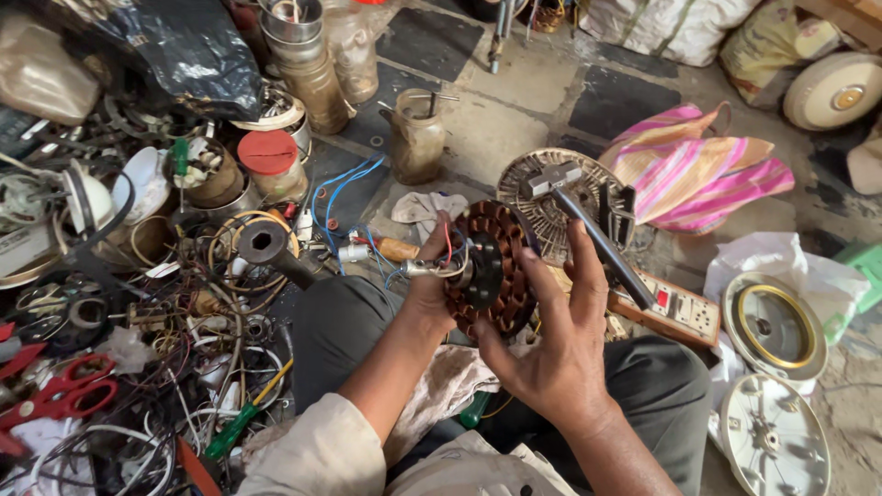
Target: The person works on a fan motor assembly while sitting on the floor, using a hammer to tap components into place and handling the internal copper-wound stator. The person manipulates a small bearing and a shaft, fitting them into the stator and testing the fit by hand.
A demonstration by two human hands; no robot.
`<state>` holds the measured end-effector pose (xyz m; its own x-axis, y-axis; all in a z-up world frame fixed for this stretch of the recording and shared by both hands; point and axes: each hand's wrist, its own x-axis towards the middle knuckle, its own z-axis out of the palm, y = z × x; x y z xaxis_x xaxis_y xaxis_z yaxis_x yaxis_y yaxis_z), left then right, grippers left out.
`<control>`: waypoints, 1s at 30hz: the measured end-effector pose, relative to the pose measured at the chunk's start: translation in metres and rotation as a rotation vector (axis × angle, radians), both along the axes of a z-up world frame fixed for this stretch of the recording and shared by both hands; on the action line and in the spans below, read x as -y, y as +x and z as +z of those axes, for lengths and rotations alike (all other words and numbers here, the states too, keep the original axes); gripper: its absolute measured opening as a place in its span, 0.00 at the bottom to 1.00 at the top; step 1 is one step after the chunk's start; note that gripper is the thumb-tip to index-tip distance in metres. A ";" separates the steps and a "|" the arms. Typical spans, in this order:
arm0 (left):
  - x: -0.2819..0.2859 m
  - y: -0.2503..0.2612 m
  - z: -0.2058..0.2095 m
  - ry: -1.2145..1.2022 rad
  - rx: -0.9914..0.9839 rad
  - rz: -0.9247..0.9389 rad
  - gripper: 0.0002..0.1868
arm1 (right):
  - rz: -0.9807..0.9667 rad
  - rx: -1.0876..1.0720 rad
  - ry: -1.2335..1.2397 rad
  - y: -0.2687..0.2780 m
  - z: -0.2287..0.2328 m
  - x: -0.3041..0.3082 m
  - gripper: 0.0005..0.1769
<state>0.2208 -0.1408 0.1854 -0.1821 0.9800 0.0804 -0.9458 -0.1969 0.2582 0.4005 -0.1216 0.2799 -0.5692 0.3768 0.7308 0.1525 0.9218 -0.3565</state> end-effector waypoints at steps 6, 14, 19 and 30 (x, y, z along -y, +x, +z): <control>0.002 -0.002 -0.002 -0.143 -0.061 0.174 0.35 | -0.116 0.109 -0.003 -0.017 0.008 0.000 0.35; 0.005 0.008 0.003 -0.116 -0.219 0.252 0.33 | -0.113 0.115 -0.128 -0.024 -0.012 -0.016 0.33; 0.004 0.015 0.013 -0.164 -0.242 0.298 0.32 | -0.081 0.073 -0.181 -0.022 -0.022 -0.031 0.28; -0.023 0.022 -0.004 -0.662 -0.381 0.732 0.20 | -0.015 0.048 -0.297 -0.014 -0.059 -0.059 0.25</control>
<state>0.2429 -0.1179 0.1817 -0.8213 0.5110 -0.2537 -0.4874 -0.3973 0.7776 0.3868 -0.0628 0.2211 -0.5930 0.5788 0.5598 0.1885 0.7757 -0.6023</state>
